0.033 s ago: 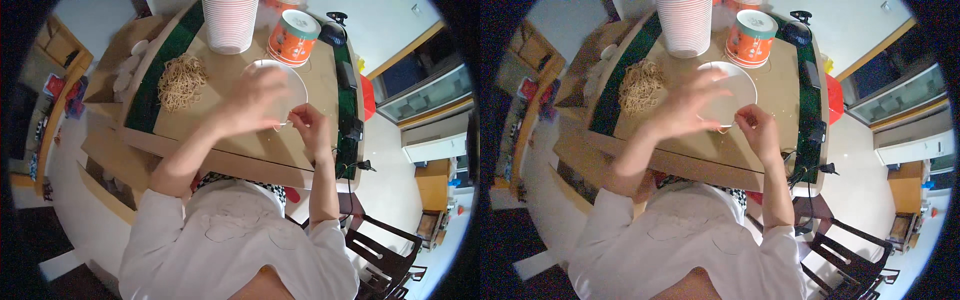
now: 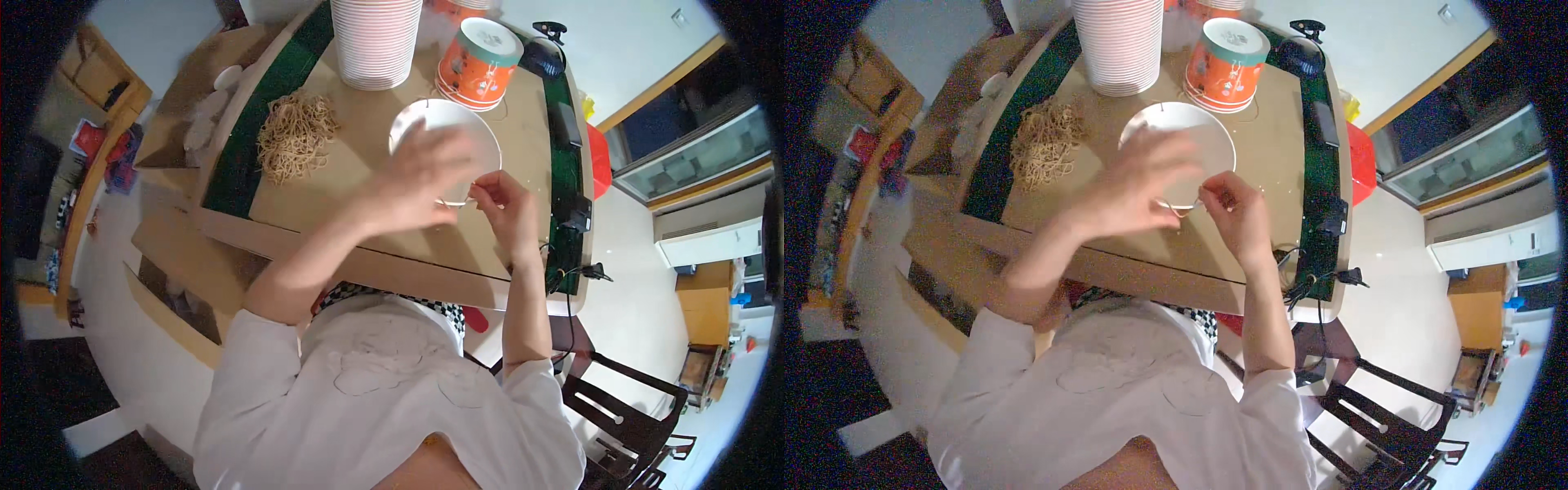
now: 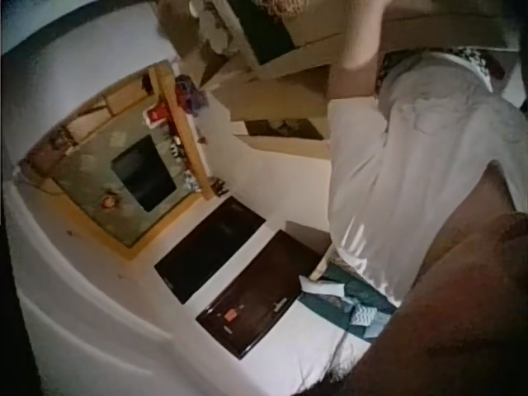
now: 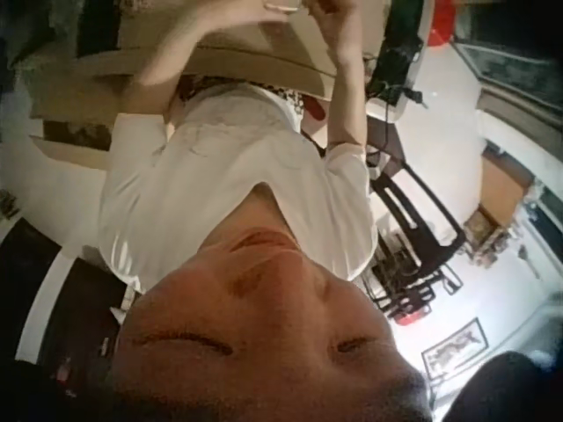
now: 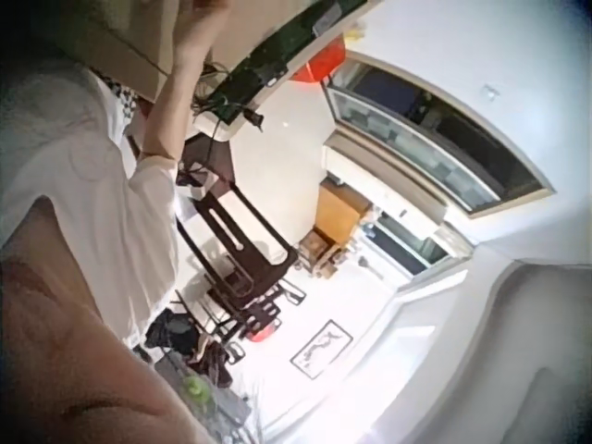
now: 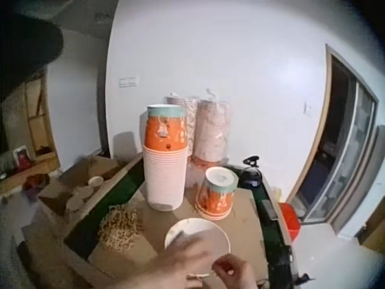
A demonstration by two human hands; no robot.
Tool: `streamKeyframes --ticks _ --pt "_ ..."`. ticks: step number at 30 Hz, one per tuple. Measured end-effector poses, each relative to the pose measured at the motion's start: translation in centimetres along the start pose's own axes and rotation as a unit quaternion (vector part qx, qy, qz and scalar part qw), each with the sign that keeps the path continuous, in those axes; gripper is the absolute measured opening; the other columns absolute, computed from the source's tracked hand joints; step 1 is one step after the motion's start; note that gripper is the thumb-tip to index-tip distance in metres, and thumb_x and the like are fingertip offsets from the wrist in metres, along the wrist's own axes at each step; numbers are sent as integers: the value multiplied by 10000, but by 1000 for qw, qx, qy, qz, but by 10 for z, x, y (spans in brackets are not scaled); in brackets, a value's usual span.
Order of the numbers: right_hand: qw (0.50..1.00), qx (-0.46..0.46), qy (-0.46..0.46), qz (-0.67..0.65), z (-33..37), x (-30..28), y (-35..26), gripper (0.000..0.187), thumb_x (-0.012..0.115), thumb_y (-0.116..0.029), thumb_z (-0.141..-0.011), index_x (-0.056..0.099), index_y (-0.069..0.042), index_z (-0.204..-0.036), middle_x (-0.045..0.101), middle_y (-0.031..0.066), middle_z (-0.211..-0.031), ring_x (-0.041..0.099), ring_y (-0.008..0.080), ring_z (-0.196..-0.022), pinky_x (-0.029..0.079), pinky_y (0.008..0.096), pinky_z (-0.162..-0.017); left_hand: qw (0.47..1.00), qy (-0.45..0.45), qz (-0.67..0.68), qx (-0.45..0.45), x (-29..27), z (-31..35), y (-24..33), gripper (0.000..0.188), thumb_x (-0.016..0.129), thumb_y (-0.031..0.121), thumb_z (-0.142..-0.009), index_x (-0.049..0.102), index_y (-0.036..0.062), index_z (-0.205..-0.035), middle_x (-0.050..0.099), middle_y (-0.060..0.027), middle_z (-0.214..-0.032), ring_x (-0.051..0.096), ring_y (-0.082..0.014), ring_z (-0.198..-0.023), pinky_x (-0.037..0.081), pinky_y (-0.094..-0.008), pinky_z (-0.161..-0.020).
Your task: Tie and secure thin string around the rims of paper bowls for packaging.
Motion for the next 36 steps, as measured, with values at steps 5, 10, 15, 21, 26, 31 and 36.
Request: streamKeyframes --ticks 5,10,15,21,26,31,36 --pt "998 2 33 -44 4 2 4 53 631 -12 -836 613 3 -883 647 35 -749 592 75 -689 469 223 -623 997 -15 66 -32 29 6 4 198 687 97 -751 556 55 -894 621 -101 -823 595 -281 -857 422 -421 -865" --pt "998 1 46 -49 6 2 4 66 610 -8 -854 584 4 -913 647 50 -786 611 95 -709 485 229 -631 973 -81 194 -99 34 5 -5 127 647 79 -798 539 35 -846 600 -118 -792 598 -292 -771 457 -396 -690" --pt "990 21 67 -126 9 6 6 58 582 -30 -876 556 -4 -921 656 60 -785 616 93 -696 486 220 -612 954 -8 286 -90 39 2 -4 92 598 54 -815 519 13 -791 606 -143 -750 598 -319 -702 459 -403 -626" --pt "990 1 60 -131 10 9 4 49 558 -47 -898 535 -23 -934 656 53 -800 614 84 -699 466 199 -593 912 -44 380 -147 40 2 -16 123 591 37 -834 474 17 -862 610 -112 -737 609 -243 -657 465 -353 -593" --pt "988 27 50 -141 6 7 1 65 539 -86 -927 517 -38 -965 649 58 -775 624 92 -703 439 197 -553 897 -153 402 -105 21 -2 -32 122 633 31 -762 540 31 -841 484 -12 -596 455 -97 -541 395 -272 -529" --pt "994 33 23 -105 0 5 1 94 522 -101 -943 497 -28 -995 624 56 -719 618 97 -681 435 204 -544 959 -151 239 -16 13 -1 -37 175 607 3 -684 716 104 -777 524 -32 -709 533 -176 -644 428 -327 -588" --pt "992 -12 3 -123 -7 10 1 83 517 -77 -946 513 -6 -990 569 27 -681 551 86 -601 436 207 -549 992 -44 117 24 30 -4 -19 173 664 60 -708 729 179 -817 503 -49 -741 564 -209 -706 447 -371 -614"
Point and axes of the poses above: each hand's wrist, its own z-axis away from the middle knuckle, its own x-axis out of the palm, y = z × x, the point moved 3 cm from there along -z, towards the middle knuckle
